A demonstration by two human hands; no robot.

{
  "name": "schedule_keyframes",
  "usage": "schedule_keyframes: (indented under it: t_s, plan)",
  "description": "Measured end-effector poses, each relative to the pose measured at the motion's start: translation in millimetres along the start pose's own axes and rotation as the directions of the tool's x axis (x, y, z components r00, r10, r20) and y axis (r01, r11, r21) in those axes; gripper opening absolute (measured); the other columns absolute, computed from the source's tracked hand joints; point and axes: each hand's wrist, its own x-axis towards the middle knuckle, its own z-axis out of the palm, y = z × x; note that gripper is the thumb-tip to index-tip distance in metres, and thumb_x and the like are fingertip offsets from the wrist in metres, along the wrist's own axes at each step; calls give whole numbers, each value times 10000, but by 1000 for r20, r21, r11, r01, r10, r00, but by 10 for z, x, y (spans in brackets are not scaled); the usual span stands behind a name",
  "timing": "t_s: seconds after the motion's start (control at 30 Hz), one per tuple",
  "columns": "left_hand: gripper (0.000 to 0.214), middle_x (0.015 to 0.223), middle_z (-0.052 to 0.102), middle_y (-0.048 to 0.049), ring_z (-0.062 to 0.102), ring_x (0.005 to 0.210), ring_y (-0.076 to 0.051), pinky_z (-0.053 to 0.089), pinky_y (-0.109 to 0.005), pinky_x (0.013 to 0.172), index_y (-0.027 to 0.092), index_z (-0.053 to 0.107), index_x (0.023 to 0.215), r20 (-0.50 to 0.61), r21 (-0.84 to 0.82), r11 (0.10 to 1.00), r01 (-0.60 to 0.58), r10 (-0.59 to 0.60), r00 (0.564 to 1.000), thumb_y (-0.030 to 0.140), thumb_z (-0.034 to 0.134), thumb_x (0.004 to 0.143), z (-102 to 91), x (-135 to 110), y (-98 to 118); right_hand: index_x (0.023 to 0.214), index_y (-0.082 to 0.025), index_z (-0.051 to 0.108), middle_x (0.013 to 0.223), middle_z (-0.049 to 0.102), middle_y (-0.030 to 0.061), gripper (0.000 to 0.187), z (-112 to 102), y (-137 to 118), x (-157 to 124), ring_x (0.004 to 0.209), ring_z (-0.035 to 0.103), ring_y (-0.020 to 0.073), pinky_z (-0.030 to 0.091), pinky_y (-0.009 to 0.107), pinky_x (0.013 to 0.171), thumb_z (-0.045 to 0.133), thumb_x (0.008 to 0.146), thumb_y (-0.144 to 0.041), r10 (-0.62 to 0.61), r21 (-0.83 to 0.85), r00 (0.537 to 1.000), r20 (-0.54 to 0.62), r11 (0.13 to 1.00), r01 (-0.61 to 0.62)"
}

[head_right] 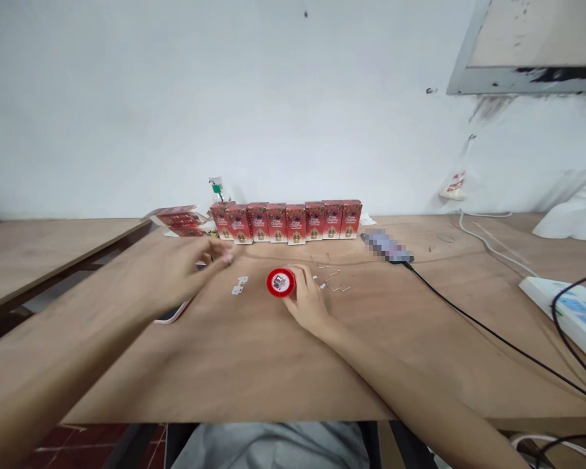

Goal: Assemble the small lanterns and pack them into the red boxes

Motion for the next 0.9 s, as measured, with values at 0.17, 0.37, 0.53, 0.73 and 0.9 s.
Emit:
schedule_keyframes:
  t_s: [0.17,0.37,0.53,0.73,0.9]
  plan:
    - [521,842,623,-119,613,772,-272,450,-343,656,145,477,927,278,386,918,90,-209,938,650,410,818,350,86,-311,1179,-212,441,1144,550,111,401,0,2,12,1071,577,268,521,419,861,582,803,-210,13,-7,1000,-24,1000,-14]
    - [501,1001,628,-167,594,961,-316,415,-398,834,161,515,878,391,489,865,-117,-97,915,631,345,853,509,-18,-513,1182,-212,440,1145,550,111,396,12,15,10,1082,571,272,512,432,882,582,812,-229,15,-10,1000,-14,1000,-15]
    - [422,971,640,-130,603,877,-269,403,-358,768,172,515,881,444,468,866,-174,-60,894,538,306,907,497,-71,-532,1174,-212,443,1146,554,111,388,4,5,9,1069,578,274,520,429,862,579,811,-223,19,-21,1000,-9,1000,-19]
    - [280,816,609,-64,564,726,-190,362,-292,681,187,476,813,345,380,905,-190,52,937,372,305,935,493,-70,-377,1178,-219,442,1168,539,109,410,2,-4,9,1063,584,267,531,410,830,578,791,-192,19,-22,1000,14,1000,-18]
    - [226,733,552,-29,493,621,-156,315,-268,587,194,452,815,163,226,965,-135,99,982,313,301,935,576,14,-199,1186,-219,448,1184,532,110,427,4,-9,8,1072,581,269,525,417,841,570,779,-183,24,-32,999,37,999,-23]
